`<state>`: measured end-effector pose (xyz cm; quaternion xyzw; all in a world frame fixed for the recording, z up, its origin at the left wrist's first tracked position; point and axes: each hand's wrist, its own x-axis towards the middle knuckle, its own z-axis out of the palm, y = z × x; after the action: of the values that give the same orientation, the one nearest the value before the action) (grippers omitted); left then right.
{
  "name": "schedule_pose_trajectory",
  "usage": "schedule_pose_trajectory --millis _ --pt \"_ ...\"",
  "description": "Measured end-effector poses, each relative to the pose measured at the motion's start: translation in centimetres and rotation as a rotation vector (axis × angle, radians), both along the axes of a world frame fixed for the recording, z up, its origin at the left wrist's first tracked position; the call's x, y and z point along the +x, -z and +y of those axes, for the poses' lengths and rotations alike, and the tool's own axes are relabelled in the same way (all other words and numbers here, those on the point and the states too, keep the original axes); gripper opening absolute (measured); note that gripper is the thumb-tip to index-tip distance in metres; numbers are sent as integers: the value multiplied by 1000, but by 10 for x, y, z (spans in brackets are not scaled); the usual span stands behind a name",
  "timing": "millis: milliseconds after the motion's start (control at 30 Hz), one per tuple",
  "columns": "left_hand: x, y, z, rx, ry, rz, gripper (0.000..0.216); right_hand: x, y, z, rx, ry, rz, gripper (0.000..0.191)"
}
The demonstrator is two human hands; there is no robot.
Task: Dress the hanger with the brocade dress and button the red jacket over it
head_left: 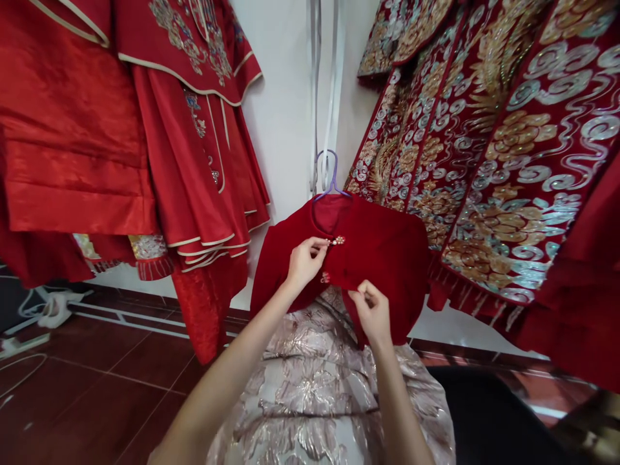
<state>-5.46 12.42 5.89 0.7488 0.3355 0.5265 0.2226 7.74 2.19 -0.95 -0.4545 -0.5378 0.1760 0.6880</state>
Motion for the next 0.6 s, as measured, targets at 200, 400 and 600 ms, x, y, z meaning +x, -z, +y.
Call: schedule_pose_trajectory --millis 200,400,600 --pt "2 -37 8 279 -160 542 18 22 -12 -18 95 86 113 35" --pt "0 -53 11 572 -6 712 14 26 -13 -24 231 150 151 32" --pt "1 -50 22 748 -19 771 13 21 -14 -20 224 101 177 31"
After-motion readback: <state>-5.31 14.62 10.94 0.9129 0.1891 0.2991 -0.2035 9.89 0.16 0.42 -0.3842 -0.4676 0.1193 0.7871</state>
